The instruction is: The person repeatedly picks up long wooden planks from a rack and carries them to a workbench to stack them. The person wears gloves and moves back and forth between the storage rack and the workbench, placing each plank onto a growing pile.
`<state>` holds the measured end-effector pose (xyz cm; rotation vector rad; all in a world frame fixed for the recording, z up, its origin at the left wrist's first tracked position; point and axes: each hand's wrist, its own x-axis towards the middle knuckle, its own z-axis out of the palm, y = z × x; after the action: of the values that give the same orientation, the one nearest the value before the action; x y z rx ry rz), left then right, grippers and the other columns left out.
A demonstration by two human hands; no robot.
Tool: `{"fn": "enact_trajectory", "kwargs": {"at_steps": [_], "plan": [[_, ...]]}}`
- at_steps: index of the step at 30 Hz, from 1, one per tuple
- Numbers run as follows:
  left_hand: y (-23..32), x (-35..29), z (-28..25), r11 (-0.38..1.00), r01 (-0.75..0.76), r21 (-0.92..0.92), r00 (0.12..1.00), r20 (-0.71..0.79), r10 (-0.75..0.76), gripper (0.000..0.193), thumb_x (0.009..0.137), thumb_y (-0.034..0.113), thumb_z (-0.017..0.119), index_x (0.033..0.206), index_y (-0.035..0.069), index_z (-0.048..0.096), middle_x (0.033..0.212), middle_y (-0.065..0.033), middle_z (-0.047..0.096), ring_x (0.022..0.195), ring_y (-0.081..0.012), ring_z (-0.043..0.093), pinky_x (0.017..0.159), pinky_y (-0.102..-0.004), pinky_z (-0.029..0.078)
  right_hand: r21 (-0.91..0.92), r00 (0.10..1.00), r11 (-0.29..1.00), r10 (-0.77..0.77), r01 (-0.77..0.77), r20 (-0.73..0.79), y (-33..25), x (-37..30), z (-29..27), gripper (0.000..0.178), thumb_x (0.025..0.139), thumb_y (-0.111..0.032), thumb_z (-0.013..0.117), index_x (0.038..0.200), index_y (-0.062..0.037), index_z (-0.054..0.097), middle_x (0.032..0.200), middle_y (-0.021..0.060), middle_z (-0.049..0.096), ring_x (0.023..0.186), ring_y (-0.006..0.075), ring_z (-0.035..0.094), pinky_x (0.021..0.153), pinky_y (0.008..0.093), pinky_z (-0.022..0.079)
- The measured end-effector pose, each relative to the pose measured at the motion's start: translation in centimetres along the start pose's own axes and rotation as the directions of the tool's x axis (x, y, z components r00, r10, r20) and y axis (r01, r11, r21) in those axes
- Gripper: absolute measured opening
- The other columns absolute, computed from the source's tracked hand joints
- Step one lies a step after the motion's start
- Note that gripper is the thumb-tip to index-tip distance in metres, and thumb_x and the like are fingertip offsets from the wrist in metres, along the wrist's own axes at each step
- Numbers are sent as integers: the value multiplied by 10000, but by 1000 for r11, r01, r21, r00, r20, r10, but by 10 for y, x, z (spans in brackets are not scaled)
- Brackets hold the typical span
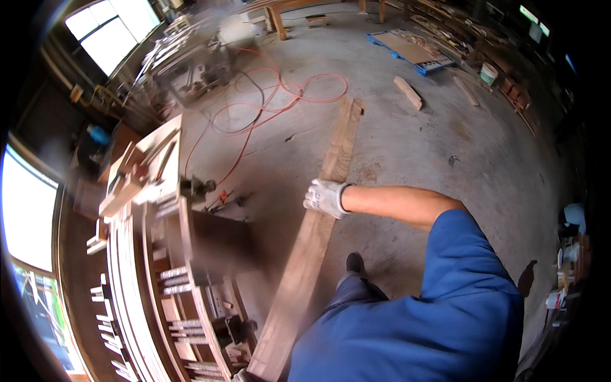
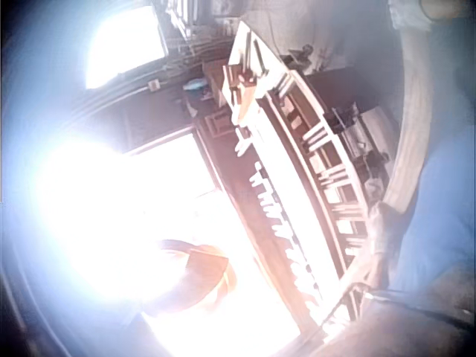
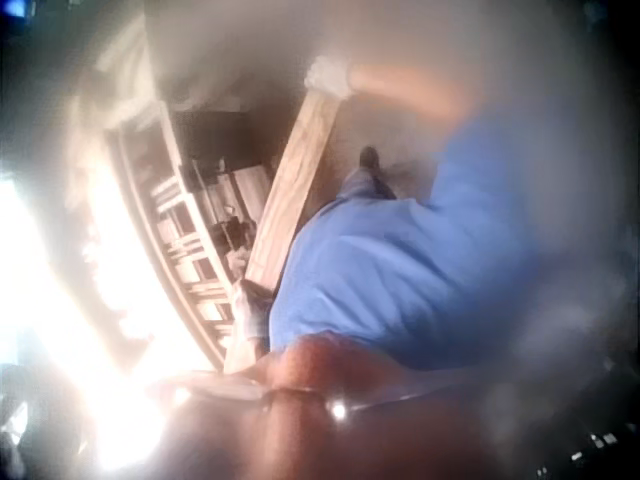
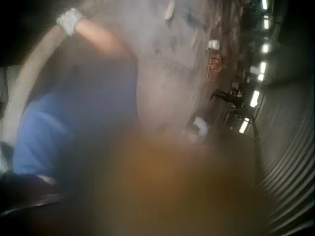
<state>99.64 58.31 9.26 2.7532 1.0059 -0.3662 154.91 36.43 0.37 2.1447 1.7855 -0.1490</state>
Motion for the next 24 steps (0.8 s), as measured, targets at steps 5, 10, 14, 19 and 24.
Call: {"fn": "enact_trajectory", "kwargs": {"at_steps": [5,10,14,19,24], "plan": [[74,82,-4,989,-114,93,989,101,104,829,584,526,902,1153,3,602,1070,-229,658,1033,-429,633,903,-520,516,104,977,981,149,-166,153,62,-71,69,630,696,-230,826,1272,-121,595,1240,66,652,1208,232,605,1037,404,423],[140,178,-5,942,-267,206,953,201,226,799,579,505,888,1159,33,608,1090,-210,665,1046,-406,640,920,-509,515,187,935,918,329,-350,133,119,-127,138,594,718,-187,789,1272,-114,588,1250,64,637,1243,226,574,1050,405,408],[194,270,-4,877,-389,281,913,240,328,776,575,488,876,1165,56,613,1106,-195,670,1056,-388,645,933,-501,513,228,868,846,425,-481,256,165,-160,166,591,742,-151,754,1305,-107,582,1298,80,624,1258,243,564,1062,412,407],[319,376,-52,734,-596,325,803,271,531,718,583,493,851,1123,80,619,1074,-184,681,1035,-378,657,900,-499,518,308,758,698,545,-647,358,224,-196,204,618,740,-165,756,1326,-96,571,1310,98,615,1277,267,547,1076,427,408],[423,480,-86,595,-745,302,663,234,711,699,600,490,851,1076,39,609,1015,-186,672,995,-379,657,861,-497,521,318,658,578,621,-751,425,301,-206,213,600,746,-140,761,1311,-86,569,1345,122,592,1303,288,536,1085,432,401]]}}
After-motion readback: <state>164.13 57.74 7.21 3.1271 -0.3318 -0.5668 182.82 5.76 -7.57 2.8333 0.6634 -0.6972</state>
